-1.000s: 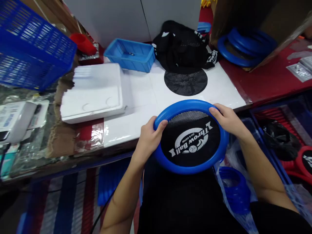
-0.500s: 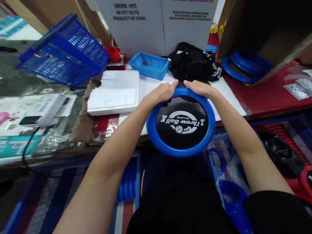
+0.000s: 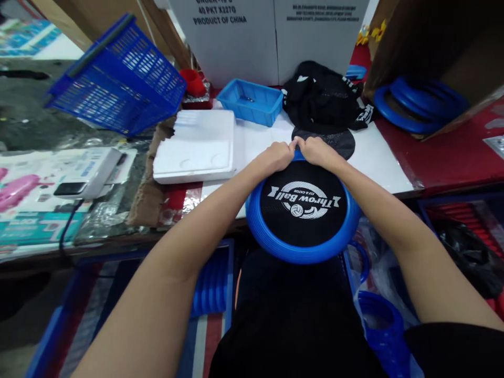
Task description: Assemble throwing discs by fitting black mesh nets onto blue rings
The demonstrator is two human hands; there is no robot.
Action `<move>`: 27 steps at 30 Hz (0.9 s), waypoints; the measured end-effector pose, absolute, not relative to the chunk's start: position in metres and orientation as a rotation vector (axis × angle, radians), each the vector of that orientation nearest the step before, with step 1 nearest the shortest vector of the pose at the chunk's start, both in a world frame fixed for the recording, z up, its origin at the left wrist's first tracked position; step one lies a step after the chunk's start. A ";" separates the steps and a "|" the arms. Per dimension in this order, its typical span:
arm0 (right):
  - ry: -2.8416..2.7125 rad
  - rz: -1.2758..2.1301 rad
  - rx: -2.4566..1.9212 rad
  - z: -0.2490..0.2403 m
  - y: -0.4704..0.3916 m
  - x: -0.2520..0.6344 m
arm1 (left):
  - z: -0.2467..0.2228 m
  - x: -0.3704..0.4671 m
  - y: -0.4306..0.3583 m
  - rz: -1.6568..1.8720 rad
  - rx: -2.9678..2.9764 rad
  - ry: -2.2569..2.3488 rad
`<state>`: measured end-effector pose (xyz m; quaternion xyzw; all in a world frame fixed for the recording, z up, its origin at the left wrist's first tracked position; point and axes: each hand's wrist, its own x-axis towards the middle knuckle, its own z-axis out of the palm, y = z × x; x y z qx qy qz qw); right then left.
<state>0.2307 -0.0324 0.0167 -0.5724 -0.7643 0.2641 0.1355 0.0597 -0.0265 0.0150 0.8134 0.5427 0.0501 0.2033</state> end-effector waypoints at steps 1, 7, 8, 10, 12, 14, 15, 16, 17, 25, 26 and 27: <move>-2.156 0.722 -1.707 0.021 -0.036 0.231 | 0.020 0.058 -0.028 0.177 2.257 1.509; -1.663 0.508 -1.740 0.036 -0.085 0.273 | 0.035 0.007 -0.081 0.731 2.063 1.465; -1.545 0.466 -1.718 0.035 -0.101 0.282 | 0.031 -0.004 -0.098 0.850 1.973 1.490; -1.323 0.409 -1.727 0.028 -0.138 0.294 | 0.018 -0.022 -0.133 1.049 1.796 1.549; -1.259 0.432 -1.770 0.020 -0.177 0.296 | 0.003 -0.030 -0.163 1.266 1.688 1.639; -1.283 0.445 -1.791 0.015 -0.211 0.290 | -0.009 -0.029 -0.184 1.418 1.770 1.628; -1.327 0.401 -1.771 0.015 -0.226 0.286 | -0.011 -0.027 -0.191 1.464 1.867 1.602; -1.374 0.335 -1.726 0.017 -0.238 0.282 | -0.012 -0.025 -0.197 1.481 1.991 1.560; -1.433 0.295 -1.661 0.019 -0.248 0.277 | -0.011 -0.023 -0.201 1.483 2.123 1.512; -1.650 -0.080 -1.423 0.005 -0.275 0.239 | 0.014 -0.016 -0.222 1.502 2.571 1.252; -1.600 -0.118 -1.415 -0.003 -0.278 0.240 | 0.013 -0.017 -0.224 1.531 2.561 1.220; -1.568 -0.154 -1.420 -0.009 -0.283 0.243 | 0.012 -0.019 -0.227 1.557 2.523 1.183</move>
